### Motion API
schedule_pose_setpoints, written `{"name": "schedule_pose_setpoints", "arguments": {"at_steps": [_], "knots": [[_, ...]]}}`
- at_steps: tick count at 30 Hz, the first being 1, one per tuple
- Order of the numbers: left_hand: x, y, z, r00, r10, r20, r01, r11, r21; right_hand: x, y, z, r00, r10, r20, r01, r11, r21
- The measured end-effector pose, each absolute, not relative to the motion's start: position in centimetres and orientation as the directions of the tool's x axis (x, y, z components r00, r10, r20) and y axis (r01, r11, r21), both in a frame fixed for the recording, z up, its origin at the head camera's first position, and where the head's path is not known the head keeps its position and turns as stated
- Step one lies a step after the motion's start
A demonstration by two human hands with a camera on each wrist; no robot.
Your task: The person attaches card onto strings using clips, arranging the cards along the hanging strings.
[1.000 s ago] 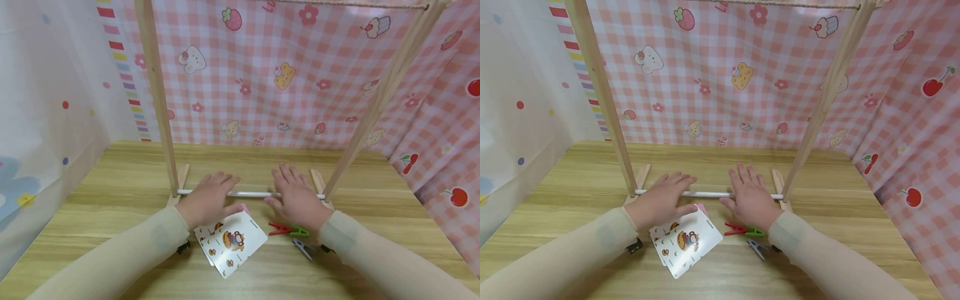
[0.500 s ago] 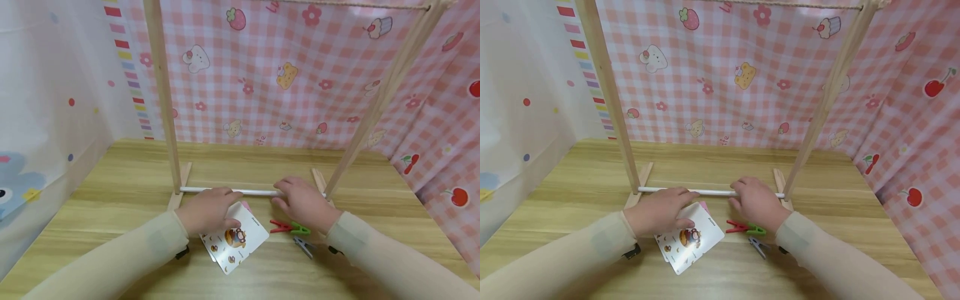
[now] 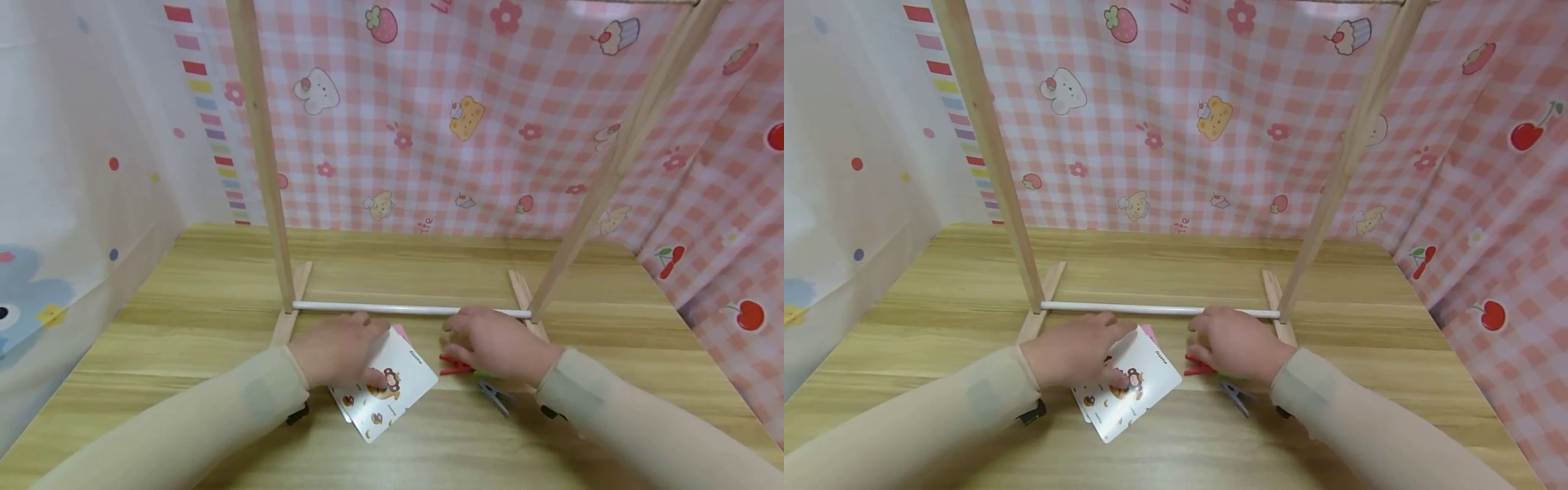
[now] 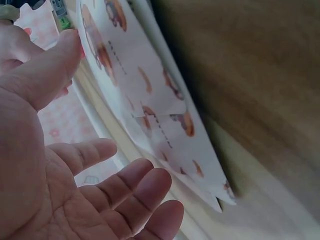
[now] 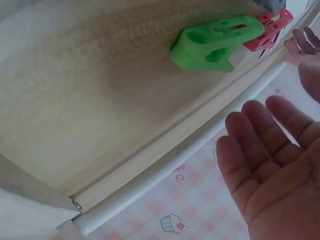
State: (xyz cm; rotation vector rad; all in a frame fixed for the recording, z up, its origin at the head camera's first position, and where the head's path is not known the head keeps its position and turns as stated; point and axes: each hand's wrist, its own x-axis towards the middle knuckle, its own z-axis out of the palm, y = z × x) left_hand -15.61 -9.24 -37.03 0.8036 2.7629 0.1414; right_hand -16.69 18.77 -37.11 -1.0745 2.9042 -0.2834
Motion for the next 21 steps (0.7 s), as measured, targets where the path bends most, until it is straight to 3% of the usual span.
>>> {"name": "schedule_pose_setpoints", "arguments": {"at_steps": [11,21], "knots": [[-15.24,-9.02,-37.42,-0.826,0.518,-0.224,0.483,0.854,0.193,-16.54,18.67,-37.45,-0.685,-0.728,-0.042,-0.71,0.679,-0.19],[-15.08,-9.07,-37.53,-0.822,0.52,-0.231,0.488,0.853,0.186,-16.42,18.4,-37.59,-0.687,-0.721,-0.088,-0.697,0.689,-0.2]]}}
